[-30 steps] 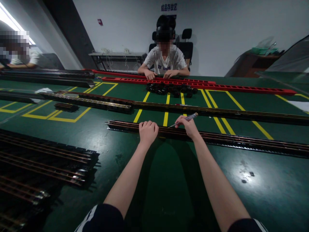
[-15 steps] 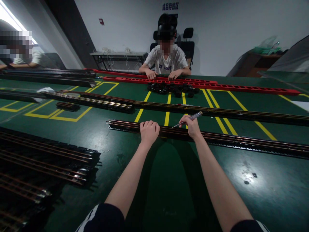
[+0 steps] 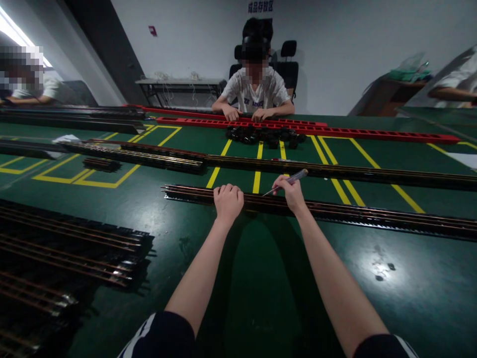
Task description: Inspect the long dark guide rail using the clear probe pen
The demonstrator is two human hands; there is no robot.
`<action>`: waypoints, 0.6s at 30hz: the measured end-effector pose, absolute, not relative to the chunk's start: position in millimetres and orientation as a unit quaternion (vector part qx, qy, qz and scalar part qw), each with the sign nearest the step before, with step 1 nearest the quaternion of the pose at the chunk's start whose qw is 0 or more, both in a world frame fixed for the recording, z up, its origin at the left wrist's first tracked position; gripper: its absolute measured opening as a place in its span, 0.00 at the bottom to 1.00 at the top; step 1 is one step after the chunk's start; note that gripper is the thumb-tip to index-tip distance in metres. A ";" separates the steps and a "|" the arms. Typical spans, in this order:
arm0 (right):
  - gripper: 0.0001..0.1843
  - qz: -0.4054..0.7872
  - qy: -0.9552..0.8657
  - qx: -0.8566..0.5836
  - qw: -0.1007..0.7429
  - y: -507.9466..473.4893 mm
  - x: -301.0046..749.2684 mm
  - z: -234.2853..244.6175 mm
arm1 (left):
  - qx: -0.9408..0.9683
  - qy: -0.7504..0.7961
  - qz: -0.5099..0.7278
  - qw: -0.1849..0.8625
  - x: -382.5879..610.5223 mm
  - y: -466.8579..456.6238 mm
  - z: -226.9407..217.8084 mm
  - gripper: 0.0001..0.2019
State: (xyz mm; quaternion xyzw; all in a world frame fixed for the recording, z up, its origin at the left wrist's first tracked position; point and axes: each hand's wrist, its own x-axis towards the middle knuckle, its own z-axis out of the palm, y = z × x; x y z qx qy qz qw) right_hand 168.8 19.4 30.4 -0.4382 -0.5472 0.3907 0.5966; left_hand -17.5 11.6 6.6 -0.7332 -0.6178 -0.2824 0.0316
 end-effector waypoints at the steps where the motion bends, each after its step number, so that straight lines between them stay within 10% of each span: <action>1: 0.10 0.390 -0.549 -0.436 0.597 19.7 167.1 29.8 | -0.729 -0.623 -0.283 0.029 -18.4 12.1 6.8 0.17; 18: 0.10 0.406 -0.606 -0.466 0.501 12.2 142.8 33.2 | -0.695 -0.657 -0.289 0.039 -52.2 23.7 5.5 0.18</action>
